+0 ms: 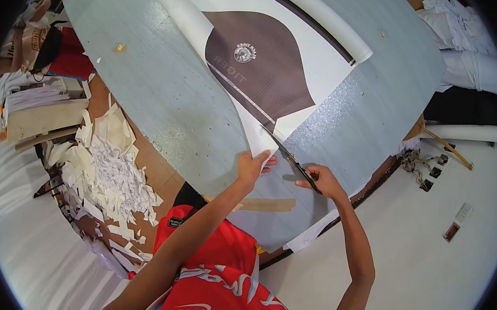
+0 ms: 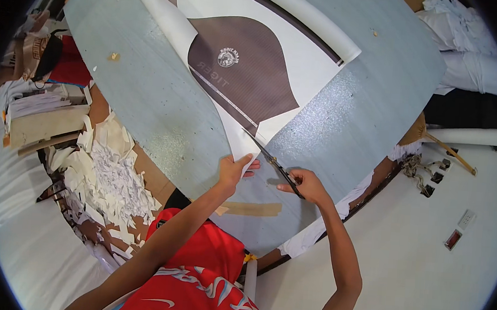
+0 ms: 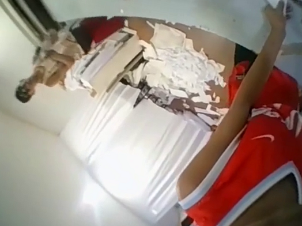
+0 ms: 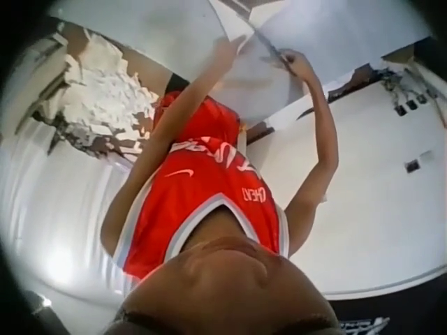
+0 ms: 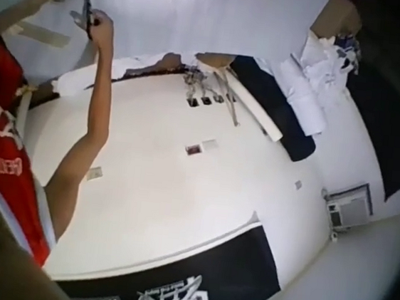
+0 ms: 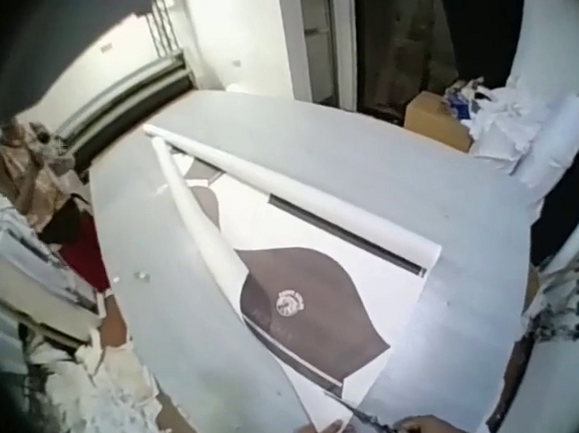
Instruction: Cutting out printed garment pieces from a roll of fabric using scissors.
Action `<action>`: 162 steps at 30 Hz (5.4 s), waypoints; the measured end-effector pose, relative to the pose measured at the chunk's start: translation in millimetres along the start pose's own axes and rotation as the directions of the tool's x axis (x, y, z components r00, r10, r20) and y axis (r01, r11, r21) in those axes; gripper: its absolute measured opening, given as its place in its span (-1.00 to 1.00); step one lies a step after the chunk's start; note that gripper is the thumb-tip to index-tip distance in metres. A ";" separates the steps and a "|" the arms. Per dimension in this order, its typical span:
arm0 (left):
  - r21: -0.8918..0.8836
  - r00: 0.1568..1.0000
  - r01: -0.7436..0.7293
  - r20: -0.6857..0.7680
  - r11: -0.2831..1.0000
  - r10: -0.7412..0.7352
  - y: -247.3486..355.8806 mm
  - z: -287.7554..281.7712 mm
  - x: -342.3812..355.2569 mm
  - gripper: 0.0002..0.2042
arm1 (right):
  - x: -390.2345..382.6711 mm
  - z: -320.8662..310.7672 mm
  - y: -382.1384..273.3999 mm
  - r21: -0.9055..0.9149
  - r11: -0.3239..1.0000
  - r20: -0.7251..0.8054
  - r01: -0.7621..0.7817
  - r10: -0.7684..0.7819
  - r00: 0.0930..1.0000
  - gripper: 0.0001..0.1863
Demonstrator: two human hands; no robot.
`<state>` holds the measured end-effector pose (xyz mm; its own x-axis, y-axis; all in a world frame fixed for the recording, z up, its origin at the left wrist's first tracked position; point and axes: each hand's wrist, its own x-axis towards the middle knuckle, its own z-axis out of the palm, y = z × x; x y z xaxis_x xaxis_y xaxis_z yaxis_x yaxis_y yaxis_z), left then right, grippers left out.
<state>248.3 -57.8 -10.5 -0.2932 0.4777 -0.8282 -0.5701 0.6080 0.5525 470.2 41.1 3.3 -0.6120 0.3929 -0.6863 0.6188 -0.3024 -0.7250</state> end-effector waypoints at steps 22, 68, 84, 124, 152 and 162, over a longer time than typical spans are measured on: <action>-0.020 0.987 0.029 0.157 0.999 -0.025 -2.8 -26.9 1.7 -0.72 | 41.5 15.4 -33.6 -0.033 0.999 0.039 0.007 -0.006 0.999 -0.49; -0.056 0.965 0.114 0.242 0.992 -0.097 13.8 -51.1 19.8 -0.71 | 163.7 51.3 -149.1 -0.109 0.994 0.020 0.013 -0.011 1.000 -0.52; -0.102 0.956 0.109 0.282 0.989 -0.076 12.4 -56.0 20.6 -0.70 | 199.2 65.0 -166.3 -0.067 0.997 0.035 0.050 -0.047 0.998 -0.37; -0.094 0.890 -0.116 -0.451 0.989 0.061 228.8 -148.0 131.1 -0.67 | 218.5 77.9 -186.5 -0.157 0.987 -0.023 0.047 -0.052 0.998 -0.38; 0.024 0.974 -0.031 -0.225 0.999 0.036 233.4 -159.6 133.7 -0.66 | 268.7 83.2 -228.3 -0.137 0.984 0.009 0.113 -0.113 0.994 -0.38; -0.013 0.762 -0.354 -0.583 0.935 0.281 273.3 -199.6 172.3 -0.58 | 265.2 87.8 -242.0 -0.173 0.978 -0.024 0.120 -0.126 0.992 -0.39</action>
<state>-111.2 64.1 -21.0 -0.8311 0.1656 -0.5309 -0.4388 0.3912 0.8089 114.8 142.3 -8.3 -0.6731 0.4484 -0.5882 0.6168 -0.0986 -0.7809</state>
